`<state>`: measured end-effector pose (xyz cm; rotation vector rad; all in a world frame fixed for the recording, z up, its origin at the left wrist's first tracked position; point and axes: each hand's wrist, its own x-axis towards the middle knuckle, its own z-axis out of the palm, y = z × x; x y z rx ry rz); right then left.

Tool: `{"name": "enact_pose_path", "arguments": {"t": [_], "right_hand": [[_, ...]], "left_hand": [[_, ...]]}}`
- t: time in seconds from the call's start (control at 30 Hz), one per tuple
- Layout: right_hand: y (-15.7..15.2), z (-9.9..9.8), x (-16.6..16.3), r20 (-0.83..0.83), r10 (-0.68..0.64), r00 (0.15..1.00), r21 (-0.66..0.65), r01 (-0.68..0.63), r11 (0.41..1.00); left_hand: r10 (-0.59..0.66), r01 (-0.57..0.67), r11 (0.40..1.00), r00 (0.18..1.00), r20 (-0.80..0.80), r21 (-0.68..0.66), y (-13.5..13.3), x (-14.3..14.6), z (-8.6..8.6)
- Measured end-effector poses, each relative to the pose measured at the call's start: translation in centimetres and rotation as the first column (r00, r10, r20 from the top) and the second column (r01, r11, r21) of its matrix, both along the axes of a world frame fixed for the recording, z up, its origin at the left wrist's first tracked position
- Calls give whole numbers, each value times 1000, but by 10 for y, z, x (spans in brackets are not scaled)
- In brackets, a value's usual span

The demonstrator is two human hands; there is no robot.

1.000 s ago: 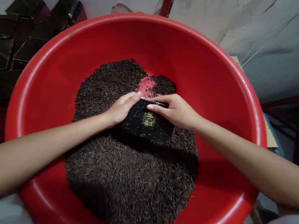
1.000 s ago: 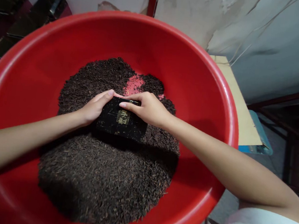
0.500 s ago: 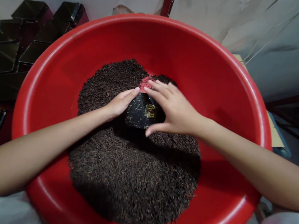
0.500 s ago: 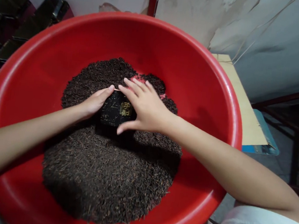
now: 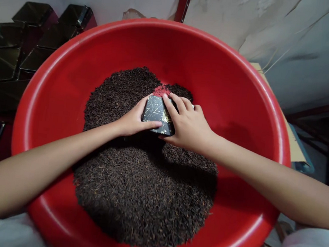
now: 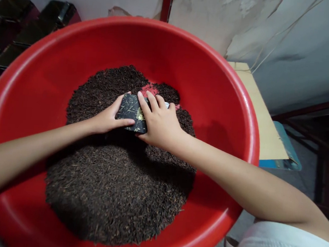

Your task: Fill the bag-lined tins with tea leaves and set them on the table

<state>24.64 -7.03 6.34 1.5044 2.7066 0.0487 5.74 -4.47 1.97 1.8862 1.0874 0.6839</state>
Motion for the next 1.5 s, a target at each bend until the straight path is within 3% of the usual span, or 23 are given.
{"name": "enact_pose_path", "arguments": {"t": [0.1, 0.17, 0.27, 0.37, 0.47, 0.57, 0.73, 0.87, 0.97, 1.07, 1.2, 1.37, 1.43, 1.5], "right_hand": [[-5, -1, 0, -23, 1, 1000, 40, 0, 999], [-1, -3, 2, -67, -2, 998, 32, 4, 999], [10, -6, 9, -165, -42, 985, 0, 43, 999], [21, -3, 16, -254, -64, 965, 13, 70, 997], [24, 14, 23, -323, -66, 944, 103, 104, 989], [14, 38, 28, -344, -95, 934, 204, 173, 964], [-25, 69, 34, -291, -131, 948, 299, 220, 928], [-60, 82, 59, -342, -179, 923, 393, 313, 865], [-79, 96, 89, -418, -186, 889, 535, 406, 740], [-91, 108, 125, -462, -223, 858, 618, 493, 612], [-90, 100, 180, -480, -411, 775, 566, 631, 530], [-56, 41, 243, -529, -588, 612, 416, 791, 448], [-40, 14, 258, -591, -635, 498, 302, 866, 398], [-29, -7, 267, -634, -673, 382, 182, 919, 350]], "left_hand": [[-6, 7, 996, 1000, -14, 85, 6, -7, -6], [53, -46, 990, 997, -54, 133, 9, -13, -14], [147, -124, 988, 939, -310, 93, 11, -19, -26], [48, -33, 999, 866, -498, 39, 6, -19, -29], [19, 46, 991, 874, -485, 123, -2, -14, -23], [90, 31, 936, 942, -323, 350, -8, -4, -3], [174, -152, 751, 984, 29, 642, -18, 31, 53], [55, -60, 609, 998, 33, 791, -22, 68, 89], [3, -20, 526, 1000, 22, 850, -19, 105, 108], [-107, 57, 536, 994, 1, 842, -10, 153, 126], [-382, 250, 590, 924, -8, 767, 9, 230, 135], [-447, 442, 704, 884, -137, 555, 44, 313, 103], [-431, 472, 736, 880, -201, 485, 52, 337, 87], [-380, 471, 820, 873, -307, 324, 52, 357, 75]]}}
